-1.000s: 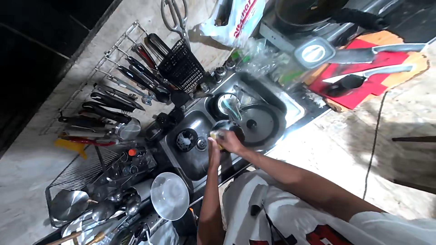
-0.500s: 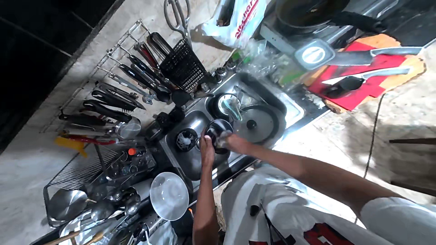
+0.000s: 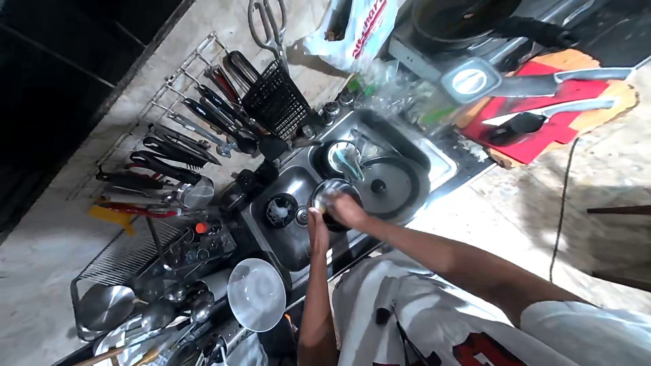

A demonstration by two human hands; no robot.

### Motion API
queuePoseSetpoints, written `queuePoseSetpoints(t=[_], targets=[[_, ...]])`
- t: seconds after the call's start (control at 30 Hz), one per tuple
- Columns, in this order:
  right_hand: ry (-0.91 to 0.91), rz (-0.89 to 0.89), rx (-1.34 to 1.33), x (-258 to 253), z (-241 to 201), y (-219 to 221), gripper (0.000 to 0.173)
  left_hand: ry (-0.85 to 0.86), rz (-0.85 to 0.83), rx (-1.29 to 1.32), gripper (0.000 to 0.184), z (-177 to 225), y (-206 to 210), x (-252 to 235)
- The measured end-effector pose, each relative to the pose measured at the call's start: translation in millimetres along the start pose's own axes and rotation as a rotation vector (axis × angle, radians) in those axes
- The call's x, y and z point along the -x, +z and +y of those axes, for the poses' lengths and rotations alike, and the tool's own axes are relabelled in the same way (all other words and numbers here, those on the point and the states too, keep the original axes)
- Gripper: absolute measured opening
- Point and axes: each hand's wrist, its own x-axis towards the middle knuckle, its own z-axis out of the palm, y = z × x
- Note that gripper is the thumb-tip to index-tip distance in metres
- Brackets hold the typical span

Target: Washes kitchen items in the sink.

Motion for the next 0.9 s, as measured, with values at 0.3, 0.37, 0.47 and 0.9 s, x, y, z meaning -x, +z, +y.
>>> queuePoseSetpoints(t=[0.3, 0.37, 0.47, 0.9], targets=[[-0.044, -0.091, -0.095, -2.3, -6.0, 4.4, 0.033, -0.011, 0.015, 0.046, 0.062, -5.2, -11.3, -2.5], [-0.071, -0.255, -0.080, 5.6, -8.5, -2.3, 0.031, -0.025, 0.017, 0.014, 0.063, -11.4, -26.0, -6.4], [-0.084, -0.266, 0.326, 11.2, -8.2, -22.0, 0.027, -0.014, 0.023, -0.021, 0.063, -16.3, -32.9, -7.8], [-0.052, -0.244, -0.005, 25.6, -25.0, -1.9, 0.041, 0.007, 0.155, 0.191, 0.067, -23.3, -3.5, -6.2]])
